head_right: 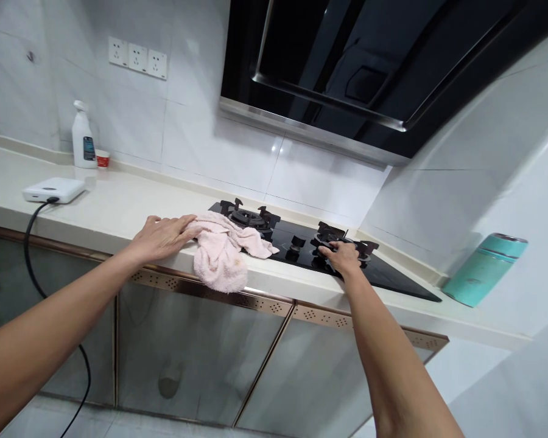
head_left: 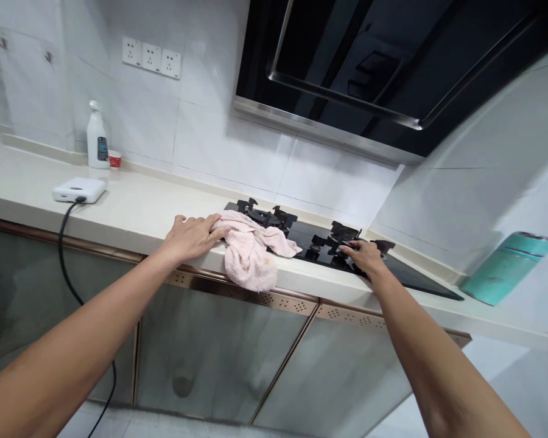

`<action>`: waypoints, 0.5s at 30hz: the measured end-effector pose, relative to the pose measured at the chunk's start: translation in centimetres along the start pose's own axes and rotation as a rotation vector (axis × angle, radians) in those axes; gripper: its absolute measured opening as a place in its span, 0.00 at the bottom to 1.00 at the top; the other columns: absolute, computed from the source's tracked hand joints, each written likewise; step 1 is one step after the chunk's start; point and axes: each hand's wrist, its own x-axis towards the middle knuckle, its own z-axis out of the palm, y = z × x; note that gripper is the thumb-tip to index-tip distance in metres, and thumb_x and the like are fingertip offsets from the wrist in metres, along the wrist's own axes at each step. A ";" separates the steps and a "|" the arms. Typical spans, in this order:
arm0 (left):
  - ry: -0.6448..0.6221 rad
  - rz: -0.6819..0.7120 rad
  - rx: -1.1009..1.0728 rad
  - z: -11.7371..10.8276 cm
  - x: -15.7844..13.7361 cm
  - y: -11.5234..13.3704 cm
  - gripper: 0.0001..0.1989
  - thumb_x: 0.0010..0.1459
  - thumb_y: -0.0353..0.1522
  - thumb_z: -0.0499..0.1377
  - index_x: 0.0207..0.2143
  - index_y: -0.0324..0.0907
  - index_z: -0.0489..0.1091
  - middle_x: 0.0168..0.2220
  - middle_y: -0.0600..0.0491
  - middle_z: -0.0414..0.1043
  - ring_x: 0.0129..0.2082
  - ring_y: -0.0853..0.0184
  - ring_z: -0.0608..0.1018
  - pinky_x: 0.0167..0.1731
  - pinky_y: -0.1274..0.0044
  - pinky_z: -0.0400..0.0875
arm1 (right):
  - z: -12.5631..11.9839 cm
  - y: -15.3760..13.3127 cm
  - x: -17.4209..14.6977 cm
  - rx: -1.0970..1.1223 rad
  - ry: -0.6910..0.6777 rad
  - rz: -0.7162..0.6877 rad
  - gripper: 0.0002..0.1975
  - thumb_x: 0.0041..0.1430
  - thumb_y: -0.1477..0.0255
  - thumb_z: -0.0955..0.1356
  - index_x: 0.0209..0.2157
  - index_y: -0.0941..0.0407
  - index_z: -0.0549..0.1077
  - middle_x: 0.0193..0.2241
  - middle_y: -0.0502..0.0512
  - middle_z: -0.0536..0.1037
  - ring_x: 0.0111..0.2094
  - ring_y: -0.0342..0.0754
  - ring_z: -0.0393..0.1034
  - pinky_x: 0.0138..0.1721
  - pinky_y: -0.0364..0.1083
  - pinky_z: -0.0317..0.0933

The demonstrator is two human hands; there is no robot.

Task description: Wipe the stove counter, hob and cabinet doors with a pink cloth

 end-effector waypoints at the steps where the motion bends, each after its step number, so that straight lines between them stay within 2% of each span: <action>1: -0.002 0.001 -0.003 0.0 0.0 0.0 0.39 0.68 0.59 0.34 0.68 0.49 0.59 0.57 0.44 0.77 0.58 0.48 0.75 0.59 0.57 0.55 | -0.1 -0.2 -0.1 -0.003 0.006 0.010 0.23 0.50 0.53 0.75 0.42 0.53 0.82 0.42 0.63 0.80 0.51 0.64 0.74 0.54 0.59 0.68; 5: -0.003 -0.003 -0.016 0.1 0.1 -0.1 0.40 0.67 0.59 0.34 0.69 0.48 0.60 0.56 0.43 0.77 0.59 0.46 0.75 0.59 0.56 0.55 | -1.3 -1.5 -1.2 -0.009 0.052 0.060 0.28 0.51 0.52 0.75 0.48 0.56 0.80 0.48 0.69 0.77 0.56 0.68 0.70 0.57 0.63 0.64; 7: -0.002 -0.007 -0.015 0.1 0.2 -0.2 0.40 0.67 0.59 0.34 0.68 0.49 0.60 0.56 0.43 0.77 0.59 0.46 0.74 0.58 0.56 0.56 | -2.2 -3.0 -2.3 -0.015 0.129 0.096 0.29 0.59 0.54 0.70 0.54 0.60 0.77 0.55 0.76 0.72 0.61 0.72 0.63 0.60 0.68 0.59; 9: 0.000 -0.012 -0.015 0.1 0.2 -0.2 0.40 0.68 0.59 0.34 0.68 0.49 0.60 0.58 0.42 0.75 0.60 0.47 0.73 0.59 0.55 0.57 | -2.7 -5.5 -4.1 -0.005 0.177 0.075 0.28 0.65 0.57 0.65 0.58 0.60 0.74 0.60 0.74 0.68 0.64 0.70 0.59 0.63 0.69 0.55; 11: 0.006 -0.017 -0.028 0.1 0.1 -0.1 0.39 0.68 0.58 0.33 0.69 0.49 0.59 0.61 0.42 0.73 0.61 0.46 0.72 0.59 0.55 0.57 | -2.6 -9.3 -6.5 0.050 0.082 -0.102 0.26 0.69 0.57 0.62 0.61 0.54 0.72 0.62 0.67 0.68 0.65 0.63 0.59 0.66 0.65 0.53; 13: 0.021 -0.024 -0.061 0.0 0.0 -0.1 0.37 0.69 0.56 0.34 0.70 0.48 0.57 0.65 0.42 0.68 0.64 0.47 0.69 0.61 0.54 0.56 | -1.7 -14.1 -9.3 0.140 -0.149 -0.399 0.27 0.70 0.53 0.60 0.63 0.50 0.70 0.65 0.60 0.66 0.67 0.61 0.56 0.68 0.65 0.51; 15: 0.053 -0.039 -0.090 0.0 0.0 -0.1 0.36 0.71 0.52 0.34 0.71 0.47 0.56 0.69 0.44 0.63 0.66 0.47 0.66 0.62 0.54 0.56 | -0.2 -19.4 -12.1 0.187 -0.382 -0.613 0.30 0.70 0.47 0.59 0.68 0.42 0.64 0.70 0.52 0.59 0.71 0.64 0.49 0.69 0.70 0.44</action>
